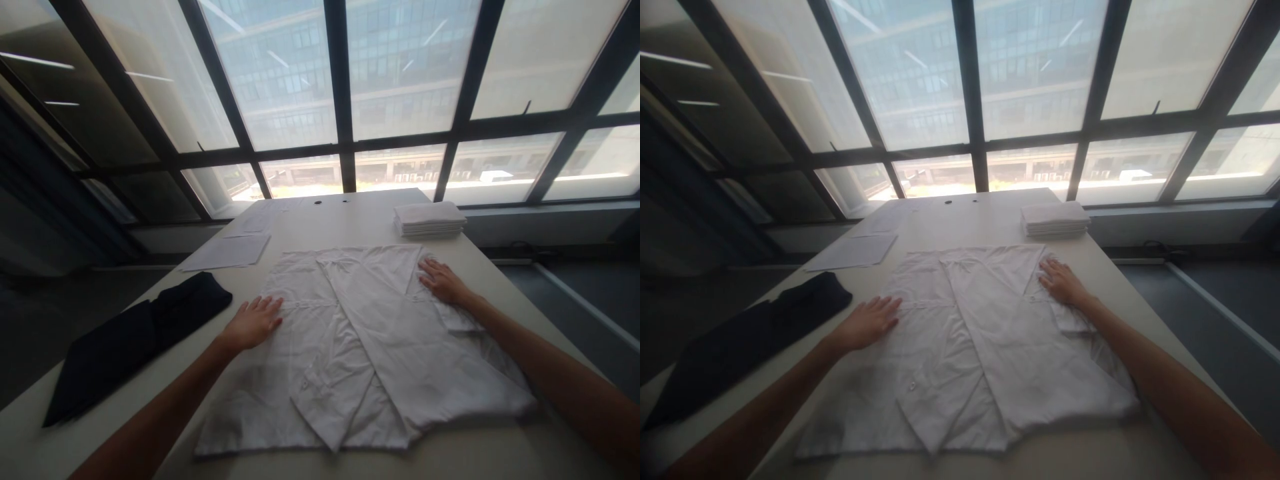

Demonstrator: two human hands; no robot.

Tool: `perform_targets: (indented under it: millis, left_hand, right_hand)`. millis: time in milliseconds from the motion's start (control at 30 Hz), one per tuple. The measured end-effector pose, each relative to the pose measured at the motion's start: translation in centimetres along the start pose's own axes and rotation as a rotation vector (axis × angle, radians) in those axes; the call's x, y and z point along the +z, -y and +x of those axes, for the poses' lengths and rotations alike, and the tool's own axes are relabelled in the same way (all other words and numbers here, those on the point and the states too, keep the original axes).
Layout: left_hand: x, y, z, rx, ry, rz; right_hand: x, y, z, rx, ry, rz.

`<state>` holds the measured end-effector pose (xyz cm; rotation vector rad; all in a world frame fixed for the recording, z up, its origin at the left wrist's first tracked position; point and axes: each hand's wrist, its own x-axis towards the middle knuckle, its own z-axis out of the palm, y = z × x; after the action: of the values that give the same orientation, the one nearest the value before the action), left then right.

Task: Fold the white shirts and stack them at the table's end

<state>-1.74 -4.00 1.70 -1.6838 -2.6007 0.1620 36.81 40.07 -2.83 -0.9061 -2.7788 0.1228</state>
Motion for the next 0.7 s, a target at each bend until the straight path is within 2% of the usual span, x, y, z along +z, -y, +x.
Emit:
perform_targets:
  millis: [67, 167, 233, 300, 467, 700]
  left_hand:
    - [-1.2, -2.1, 1.8, 0.024, -0.061, -0.008]
    - [-2.0, -6.6, 5.0, 0.184, -0.204, -0.143]
    - [-1.6, -9.2, 6.5, 0.260, -0.185, -0.212]
    - [-0.7, -10.6, 7.2, 0.276, -0.141, -0.251]
    - [0.9, -10.0, 7.1, 0.254, -0.125, -0.280]
    - [0.6, -9.9, 7.1, 0.247, -0.110, -0.288]
  right_hand:
    - [0.1, 0.0, 0.1, -0.001, -0.019, 0.007]
    - [0.0, 0.0, -0.1, 0.007, -0.028, 0.015]
    - [-0.2, 0.0, -0.3, 0.033, -0.013, 0.016]
    - [-0.4, 0.1, -0.5, 0.062, 0.009, 0.019]
    - [-0.4, -0.3, -0.6, 0.069, 0.034, 0.023]
    - [0.1, -0.8, -0.5, 0.055, -0.064, 0.102]
